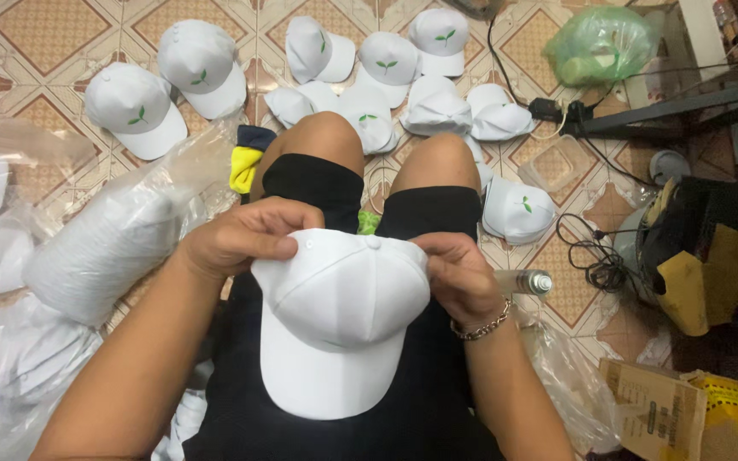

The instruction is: The person sits on the floor and processes white baseball caps. They stuff each cap with a watermelon-patterned cloth, spray the interior with an aerosol can, and then use a hair dryer to heat the cap. The person handles the caps one at a time, inspecting the logo and interior before moving to the next.

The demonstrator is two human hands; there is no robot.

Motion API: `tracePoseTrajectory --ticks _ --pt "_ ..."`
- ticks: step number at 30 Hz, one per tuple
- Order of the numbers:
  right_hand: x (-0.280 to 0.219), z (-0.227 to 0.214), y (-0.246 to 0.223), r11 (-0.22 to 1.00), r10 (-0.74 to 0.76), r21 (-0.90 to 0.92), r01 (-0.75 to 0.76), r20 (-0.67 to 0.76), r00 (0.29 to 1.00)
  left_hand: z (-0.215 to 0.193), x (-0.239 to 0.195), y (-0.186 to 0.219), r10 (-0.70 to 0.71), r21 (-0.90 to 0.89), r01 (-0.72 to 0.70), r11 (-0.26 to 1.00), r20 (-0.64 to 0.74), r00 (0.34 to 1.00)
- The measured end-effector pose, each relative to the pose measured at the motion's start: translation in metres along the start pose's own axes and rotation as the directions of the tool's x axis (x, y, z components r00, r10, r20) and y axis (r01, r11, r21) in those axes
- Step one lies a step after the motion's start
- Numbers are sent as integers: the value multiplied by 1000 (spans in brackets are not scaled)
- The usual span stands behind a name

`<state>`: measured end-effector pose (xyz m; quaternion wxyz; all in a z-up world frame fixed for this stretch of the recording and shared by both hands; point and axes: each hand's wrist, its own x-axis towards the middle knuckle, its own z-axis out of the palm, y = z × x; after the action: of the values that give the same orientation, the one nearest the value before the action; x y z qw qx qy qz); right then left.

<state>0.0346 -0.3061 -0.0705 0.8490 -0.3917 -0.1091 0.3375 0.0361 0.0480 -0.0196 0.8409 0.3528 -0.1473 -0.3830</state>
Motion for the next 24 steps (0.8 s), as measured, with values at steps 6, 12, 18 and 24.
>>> tracePoseTrajectory --ticks 6,12,18,24 --pt "-18 -37 29 980 -67 188 63 14 998 -19 -5 -22 12 59 -1 998 -175 984" --pt "-20 -4 64 793 -169 609 37 161 972 -22 -12 -61 127 -247 -194 949 -263 956" --pt "-26 35 75 806 80 587 76 -235 969 20 -24 -113 72 -503 -498 706 -649 757" --pt "-38 64 61 924 86 382 30 -283 955 68 -31 -123 100 -592 -511 623 -587 803"
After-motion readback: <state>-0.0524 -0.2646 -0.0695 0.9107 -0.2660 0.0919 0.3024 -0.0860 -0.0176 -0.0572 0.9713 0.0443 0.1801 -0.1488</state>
